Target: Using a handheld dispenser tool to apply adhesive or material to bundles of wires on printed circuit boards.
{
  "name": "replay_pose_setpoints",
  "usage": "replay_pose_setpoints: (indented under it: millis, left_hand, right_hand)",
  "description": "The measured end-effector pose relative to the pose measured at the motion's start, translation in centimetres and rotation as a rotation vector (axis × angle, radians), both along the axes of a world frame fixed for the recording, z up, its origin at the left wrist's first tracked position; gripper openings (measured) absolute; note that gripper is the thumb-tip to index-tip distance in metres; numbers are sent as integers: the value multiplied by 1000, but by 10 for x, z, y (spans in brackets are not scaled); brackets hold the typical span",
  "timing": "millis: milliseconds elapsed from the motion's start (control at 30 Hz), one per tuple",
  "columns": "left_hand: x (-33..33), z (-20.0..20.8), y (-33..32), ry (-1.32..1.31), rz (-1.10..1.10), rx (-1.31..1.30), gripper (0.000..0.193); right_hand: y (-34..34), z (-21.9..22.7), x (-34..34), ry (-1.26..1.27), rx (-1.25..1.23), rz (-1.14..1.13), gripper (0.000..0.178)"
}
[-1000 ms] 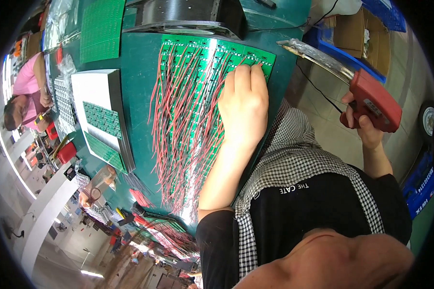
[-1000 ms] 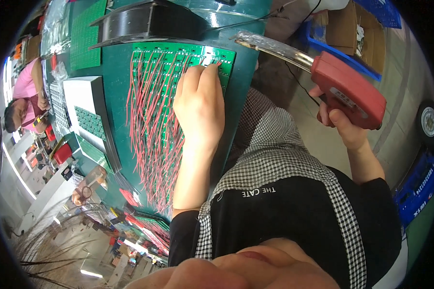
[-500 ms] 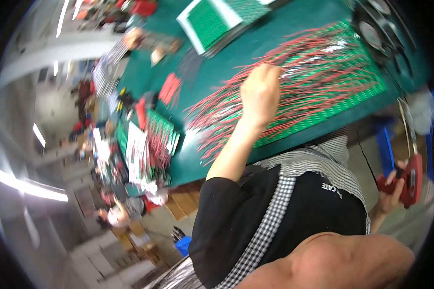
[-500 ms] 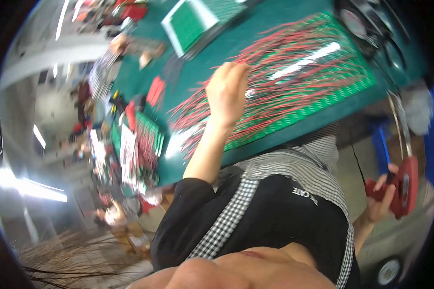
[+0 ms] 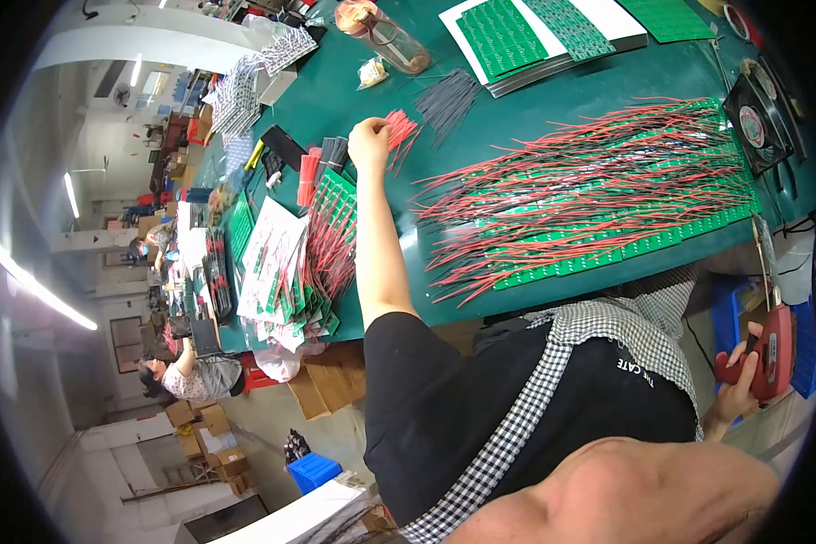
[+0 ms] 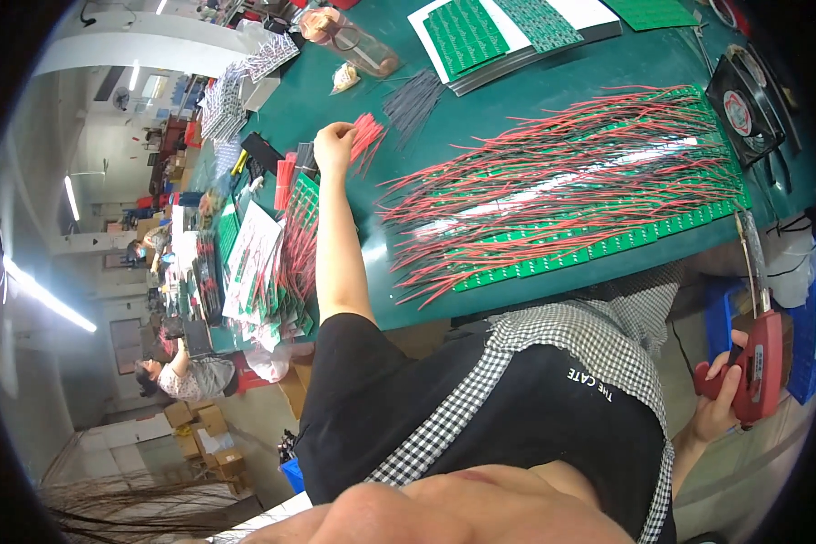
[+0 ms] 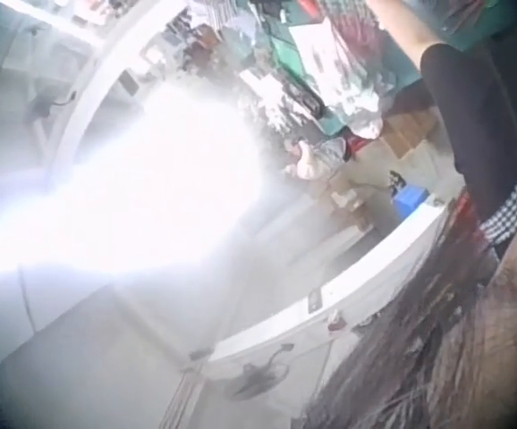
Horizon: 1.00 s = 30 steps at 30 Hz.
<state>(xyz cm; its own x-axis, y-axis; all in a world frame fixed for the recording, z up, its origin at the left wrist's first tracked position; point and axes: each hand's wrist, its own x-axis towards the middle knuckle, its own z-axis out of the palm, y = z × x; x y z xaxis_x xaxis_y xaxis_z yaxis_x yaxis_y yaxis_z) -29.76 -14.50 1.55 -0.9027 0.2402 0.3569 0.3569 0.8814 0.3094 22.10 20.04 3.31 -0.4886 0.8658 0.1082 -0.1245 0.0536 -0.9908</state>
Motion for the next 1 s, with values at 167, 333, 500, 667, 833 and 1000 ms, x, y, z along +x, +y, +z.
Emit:
replay_pose_setpoints:
  millis: [167, 333, 500, 667, 833, 1000]
  left_hand:
    - [-5, 0, -13, -166, -93, -50, 22]
    - [18, 2, -13, -221, -264, -329, 25]
    - [2, -4, -25, 46, -276, -523, 12]
    - [1, 5, 13, 67, -236, -430, 7]
    - [23, 10, 77, -131, -552, -152, 25]
    - [18, -7, 110, -47, -502, -414, 19]
  right_hand:
    - [-19, 0, 3, -3, 39, 0, 34]
    - [-31, 4, -5, -26, 50, -14, 31]
    - [-30, 1, -7, -96, 137, 23, 28]
    - [-29, -2, -1, -151, 230, 23, 29]
    - [-41, 12, -13, 22, 51, -12, 31]
    - [-45, 16, -3, -3, 78, -27, 33]
